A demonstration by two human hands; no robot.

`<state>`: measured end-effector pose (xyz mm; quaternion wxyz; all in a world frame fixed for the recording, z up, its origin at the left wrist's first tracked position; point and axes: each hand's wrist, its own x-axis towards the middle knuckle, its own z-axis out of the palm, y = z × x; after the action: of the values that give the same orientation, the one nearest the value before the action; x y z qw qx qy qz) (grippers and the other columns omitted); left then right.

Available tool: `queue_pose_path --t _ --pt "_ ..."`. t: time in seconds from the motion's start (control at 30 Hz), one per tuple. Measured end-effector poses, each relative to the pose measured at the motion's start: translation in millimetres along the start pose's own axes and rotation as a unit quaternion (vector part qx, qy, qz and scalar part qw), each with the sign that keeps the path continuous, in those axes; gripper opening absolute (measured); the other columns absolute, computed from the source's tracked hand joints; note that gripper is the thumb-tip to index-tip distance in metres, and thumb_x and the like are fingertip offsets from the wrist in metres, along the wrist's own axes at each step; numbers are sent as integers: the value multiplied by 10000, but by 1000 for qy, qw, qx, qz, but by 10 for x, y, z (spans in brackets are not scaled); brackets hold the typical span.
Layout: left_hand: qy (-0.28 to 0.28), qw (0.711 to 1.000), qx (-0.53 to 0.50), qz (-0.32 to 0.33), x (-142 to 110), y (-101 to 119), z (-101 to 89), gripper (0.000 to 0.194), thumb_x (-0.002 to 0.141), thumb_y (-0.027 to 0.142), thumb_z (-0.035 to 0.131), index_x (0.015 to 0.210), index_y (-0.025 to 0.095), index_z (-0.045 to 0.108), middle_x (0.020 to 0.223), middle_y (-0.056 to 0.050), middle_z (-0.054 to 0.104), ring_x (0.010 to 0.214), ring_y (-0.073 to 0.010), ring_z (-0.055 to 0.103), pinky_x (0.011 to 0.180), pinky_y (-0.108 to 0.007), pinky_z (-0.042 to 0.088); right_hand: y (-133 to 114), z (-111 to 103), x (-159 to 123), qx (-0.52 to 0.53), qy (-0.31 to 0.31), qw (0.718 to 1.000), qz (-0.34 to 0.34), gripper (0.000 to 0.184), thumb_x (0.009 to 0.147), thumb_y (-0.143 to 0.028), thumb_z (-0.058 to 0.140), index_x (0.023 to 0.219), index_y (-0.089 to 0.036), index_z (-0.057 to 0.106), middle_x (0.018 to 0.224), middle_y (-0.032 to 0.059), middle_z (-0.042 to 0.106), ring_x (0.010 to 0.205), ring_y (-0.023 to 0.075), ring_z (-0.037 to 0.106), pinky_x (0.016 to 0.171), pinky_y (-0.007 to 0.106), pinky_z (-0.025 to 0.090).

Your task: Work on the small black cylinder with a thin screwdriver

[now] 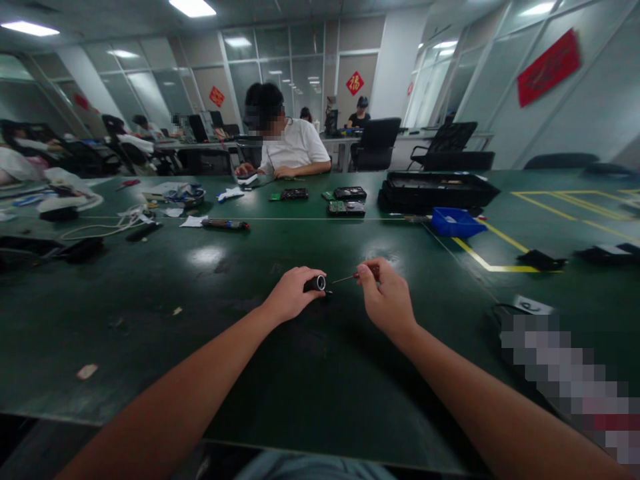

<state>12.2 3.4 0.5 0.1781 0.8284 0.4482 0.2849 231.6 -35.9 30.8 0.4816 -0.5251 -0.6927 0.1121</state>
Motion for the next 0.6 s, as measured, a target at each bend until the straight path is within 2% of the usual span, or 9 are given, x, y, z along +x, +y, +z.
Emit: queue_pose_path --t 0.13,0.3,0.37,0.47,0.53,0.6 --pt "49 996 -65 -31 -5 48 -15 339 829 268 734 1155 210 661 1168 -63 675 1097 -241 616 992 -400 468 2 -11 4 0 7 1000 3 206 988 -364 478 912 -214 596 784 49 707 734 207 672 691 329 460" --pt "88 983 -142 -80 -25 125 -48 438 931 313 587 1353 233 504 1177 -64 655 1066 -215 622 967 -384 472 4 -21 2 -2 7 1000 4 218 995 -370 474 927 -209 603 792 49 707 734 201 668 691 327 460" --pt "76 983 -145 -88 -41 190 -85 414 938 381 572 1318 228 510 1104 -52 657 960 -201 628 878 -358 491 9 -20 1 1 6 1000 4 220 998 -371 474 935 -206 606 804 52 708 742 201 670 694 327 463" --pt "42 991 -103 -79 -59 294 -124 330 909 465 601 1108 202 598 955 -32 657 809 -185 607 761 -332 491 13 -13 -1 4 9 1000 5 219 996 -373 476 934 -209 608 803 52 710 748 206 673 704 334 467" --pt "27 996 -65 -50 -65 338 -122 267 905 434 610 1021 194 627 938 -39 663 830 -195 611 780 -342 496 13 -9 -1 3 10 1000 6 216 994 -374 477 933 -214 608 799 50 713 750 210 677 708 338 468" --pt "7 999 -32 -1 -72 355 -103 200 920 358 593 1020 196 656 1001 -57 670 924 -210 622 851 -356 498 11 -7 0 2 11 1000 6 215 993 -374 476 931 -215 606 800 50 715 751 212 679 709 338 468"
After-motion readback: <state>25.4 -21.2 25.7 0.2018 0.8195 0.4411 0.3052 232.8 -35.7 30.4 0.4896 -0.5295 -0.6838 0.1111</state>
